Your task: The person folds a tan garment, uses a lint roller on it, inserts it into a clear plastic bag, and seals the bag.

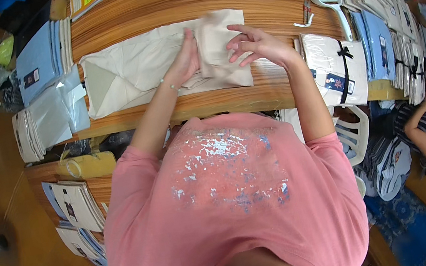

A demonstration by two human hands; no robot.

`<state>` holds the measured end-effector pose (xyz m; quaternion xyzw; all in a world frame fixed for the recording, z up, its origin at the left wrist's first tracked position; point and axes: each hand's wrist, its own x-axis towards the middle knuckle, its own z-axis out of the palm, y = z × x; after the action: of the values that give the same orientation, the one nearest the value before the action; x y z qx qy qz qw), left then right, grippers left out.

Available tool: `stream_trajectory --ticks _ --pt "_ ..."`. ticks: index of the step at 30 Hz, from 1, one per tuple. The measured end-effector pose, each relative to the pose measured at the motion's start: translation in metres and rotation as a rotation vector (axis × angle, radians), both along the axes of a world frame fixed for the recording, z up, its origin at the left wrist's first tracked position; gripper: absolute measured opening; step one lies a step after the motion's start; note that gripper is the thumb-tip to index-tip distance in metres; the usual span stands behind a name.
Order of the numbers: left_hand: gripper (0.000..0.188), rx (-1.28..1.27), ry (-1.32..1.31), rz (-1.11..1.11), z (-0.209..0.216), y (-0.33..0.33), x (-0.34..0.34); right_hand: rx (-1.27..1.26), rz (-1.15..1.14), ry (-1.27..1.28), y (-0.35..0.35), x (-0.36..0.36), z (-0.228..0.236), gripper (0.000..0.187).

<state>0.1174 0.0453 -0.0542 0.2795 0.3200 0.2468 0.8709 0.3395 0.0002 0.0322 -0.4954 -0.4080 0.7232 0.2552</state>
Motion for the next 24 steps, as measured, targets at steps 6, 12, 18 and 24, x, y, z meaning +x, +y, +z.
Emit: stream_trajectory --ticks 6,12,18,24 --pt "0.058 0.552 0.526 0.043 -0.026 -0.011 0.012 0.255 -0.058 -0.453 -0.009 0.029 -0.082 0.038" --pt "0.084 1.138 1.138 0.261 0.016 -0.050 0.020 0.847 0.075 -0.889 0.025 0.034 -0.087 0.050" --pt "0.105 1.314 1.300 -0.066 -0.028 -0.119 0.067 1.400 0.655 -1.105 0.066 0.046 -0.077 0.071" --pt "0.085 1.328 1.336 -0.019 -0.046 -0.122 0.062 1.724 1.008 -0.911 0.095 0.025 -0.088 0.059"
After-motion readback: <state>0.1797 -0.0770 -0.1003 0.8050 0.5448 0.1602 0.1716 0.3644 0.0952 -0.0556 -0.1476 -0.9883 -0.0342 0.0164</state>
